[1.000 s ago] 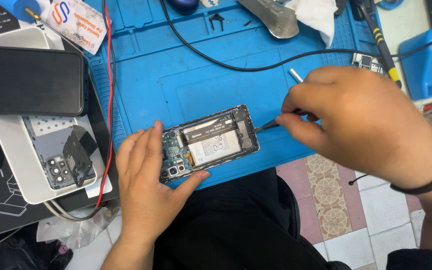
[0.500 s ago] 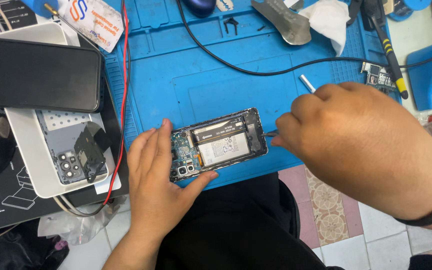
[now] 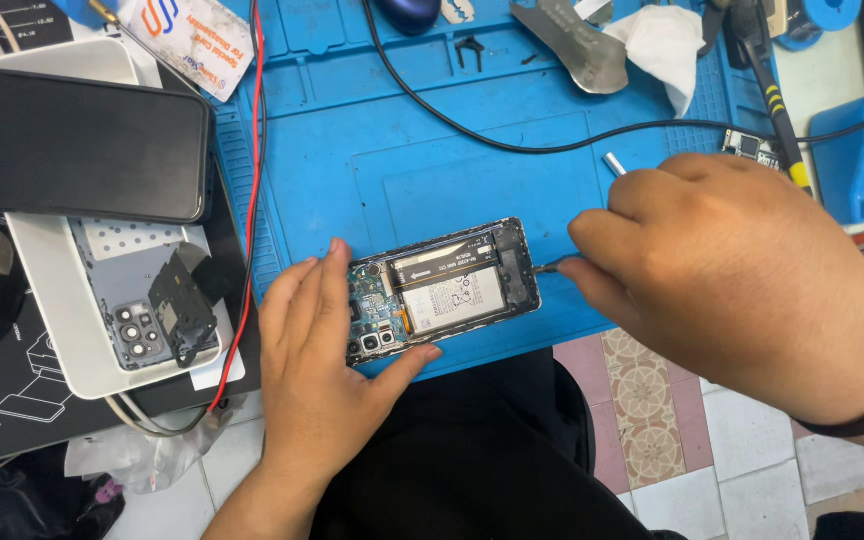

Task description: The person places a smartphone on a blue work mat and uses a screwdriver to remove screws from the back cover. They then pry open the back cover and lift it off, exposing the internal components including the battery and circuit board. The person continues to use the screwdriver to remove additional screws from the internal frame.

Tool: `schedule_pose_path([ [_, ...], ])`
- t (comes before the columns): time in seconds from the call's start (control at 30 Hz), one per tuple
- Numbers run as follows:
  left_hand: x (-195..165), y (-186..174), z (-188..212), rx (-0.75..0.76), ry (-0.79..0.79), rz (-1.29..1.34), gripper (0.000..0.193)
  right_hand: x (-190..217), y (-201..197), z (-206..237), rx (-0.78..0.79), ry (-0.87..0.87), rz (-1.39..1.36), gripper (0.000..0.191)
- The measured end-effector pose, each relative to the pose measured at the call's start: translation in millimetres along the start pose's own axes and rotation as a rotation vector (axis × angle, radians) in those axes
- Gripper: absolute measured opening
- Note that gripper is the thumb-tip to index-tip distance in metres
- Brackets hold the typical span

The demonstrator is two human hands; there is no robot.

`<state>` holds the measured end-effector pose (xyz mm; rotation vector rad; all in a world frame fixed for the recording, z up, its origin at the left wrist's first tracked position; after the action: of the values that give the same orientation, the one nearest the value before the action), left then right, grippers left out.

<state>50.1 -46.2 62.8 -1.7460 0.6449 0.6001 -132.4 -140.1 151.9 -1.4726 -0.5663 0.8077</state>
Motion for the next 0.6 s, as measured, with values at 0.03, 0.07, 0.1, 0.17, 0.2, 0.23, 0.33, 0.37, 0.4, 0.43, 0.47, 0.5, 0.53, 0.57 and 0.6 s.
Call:
schedule_pose_path([
  [0.03,0,0,0,-0.004,-0.001,-0.01,0.105,0,0,0,0.006,0.01,0.025,0.033],
  [0.07,0,0,0,-0.003,-0.003,-0.009,0.105,-1,5,0,0.069,0.027,0.049,0.034],
  [0.1,1,0,0,-0.003,-0.004,-0.009,0.105,-3,10,1,0.13,0.045,0.075,0.036],
  [0.17,1,0,0,-0.005,-0.003,-0.009,0.105,-2,10,1,0.135,0.039,0.082,0.037],
  [0.2,0,0,0,-0.008,0.0,-0.01,0.105,0,6,1,0.077,0.016,0.065,0.037],
  [0.23,0,-1,0,-0.011,0.002,-0.013,0.105,2,1,0,0.018,-0.008,0.047,0.037],
  [0.33,1,0,0,0.005,-0.014,-0.007,0.106,4,0,0,-0.012,-0.03,0.06,0.037],
  [0.37,1,0,0,0.003,-0.012,-0.01,0.106,3,4,1,0.02,-0.012,0.082,0.039],
  [0.4,1,0,0,0.003,-0.009,-0.012,0.106,2,7,1,0.054,0.008,0.102,0.04],
  [0.43,1,1,0,0.004,-0.007,-0.014,0.106,1,10,1,0.088,0.029,0.123,0.041],
  [0.47,1,1,0,0.001,-0.009,-0.013,0.106,0,10,2,0.083,0.048,0.152,0.041],
  [0.5,1,1,0,-0.002,-0.009,-0.012,0.106,0,10,4,0.077,0.067,0.182,0.042],
  [0.53,1,1,0,-0.006,-0.01,-0.012,0.106,0,10,4,0.071,0.086,0.212,0.042],
  [0.57,0,0,0,-0.009,-0.003,-0.016,0.106,0,14,5,0.107,0.086,0.211,0.043],
  [0.6,0,0,0,-0.011,0.004,-0.019,0.106,1,18,6,0.145,0.086,0.209,0.045],
])
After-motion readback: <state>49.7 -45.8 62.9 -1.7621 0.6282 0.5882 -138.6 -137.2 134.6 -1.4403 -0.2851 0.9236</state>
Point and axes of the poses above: each hand's wrist, its own z-axis away from the middle knuckle, its own y-axis out of the palm, x = y × z, the point moved 8 cm from there along -z, towards the middle knuckle, and after that the axes turned 5 degrees about z, right-handed, at the moved point
